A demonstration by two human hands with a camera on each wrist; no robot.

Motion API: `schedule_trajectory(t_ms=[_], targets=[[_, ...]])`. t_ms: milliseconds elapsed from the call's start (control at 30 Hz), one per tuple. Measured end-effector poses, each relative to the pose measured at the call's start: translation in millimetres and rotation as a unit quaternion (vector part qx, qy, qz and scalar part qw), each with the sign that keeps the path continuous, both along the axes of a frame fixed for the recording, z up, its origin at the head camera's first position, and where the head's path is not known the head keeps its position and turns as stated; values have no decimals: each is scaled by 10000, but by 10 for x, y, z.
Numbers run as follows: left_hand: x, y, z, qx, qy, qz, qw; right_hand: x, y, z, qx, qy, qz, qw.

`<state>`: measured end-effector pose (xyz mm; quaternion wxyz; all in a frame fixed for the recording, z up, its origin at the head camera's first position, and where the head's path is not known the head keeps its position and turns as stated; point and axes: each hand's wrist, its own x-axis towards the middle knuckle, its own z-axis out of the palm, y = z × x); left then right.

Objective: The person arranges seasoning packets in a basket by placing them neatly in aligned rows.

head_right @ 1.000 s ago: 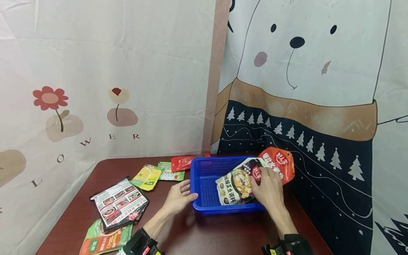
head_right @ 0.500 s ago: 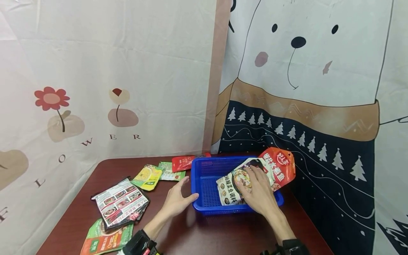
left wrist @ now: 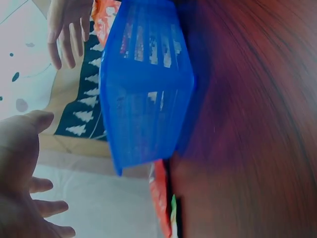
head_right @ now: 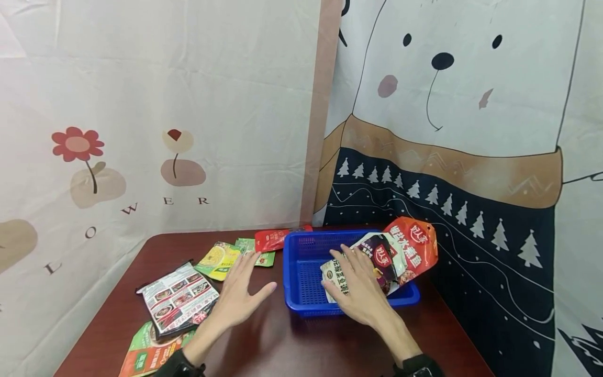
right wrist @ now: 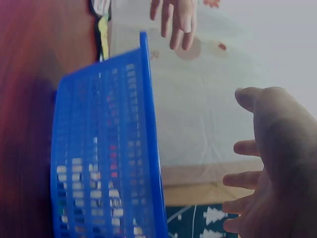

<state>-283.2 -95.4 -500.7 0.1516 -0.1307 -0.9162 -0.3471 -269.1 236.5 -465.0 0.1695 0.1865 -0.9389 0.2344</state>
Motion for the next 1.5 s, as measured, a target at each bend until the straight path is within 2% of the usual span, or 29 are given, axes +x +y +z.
schedule_trajectory(t_ms=[233,433,600,867,1067,1200,1333,1500], targets=[[215,-392,100,-597,342,222,9974,35,-287,4,58,-101,458,9989],[429,-773,156,-882,296,451,9946,36,-572,2,265,12,997,9947],[575,-1124,128,-995,347,591,9927,18,-844,-22,531,-1,1433,9883],[698,-1609,60,-1216,381,771,9888,-27,-1289,-61,845,-55,2018,9758],[749,-1811,25,-1334,266,744,9879,-111,-1539,-93,1062,-114,2213,9693],[752,-1926,-34,-1396,336,706,9871,-194,-1718,-129,1280,-164,2383,9626],[729,-2040,-118,-1393,349,752,9868,-275,-1921,-196,1483,-318,2530,9555],[655,-2156,-254,-1466,318,739,9859,-366,-2147,-340,1859,-291,2639,9460]])
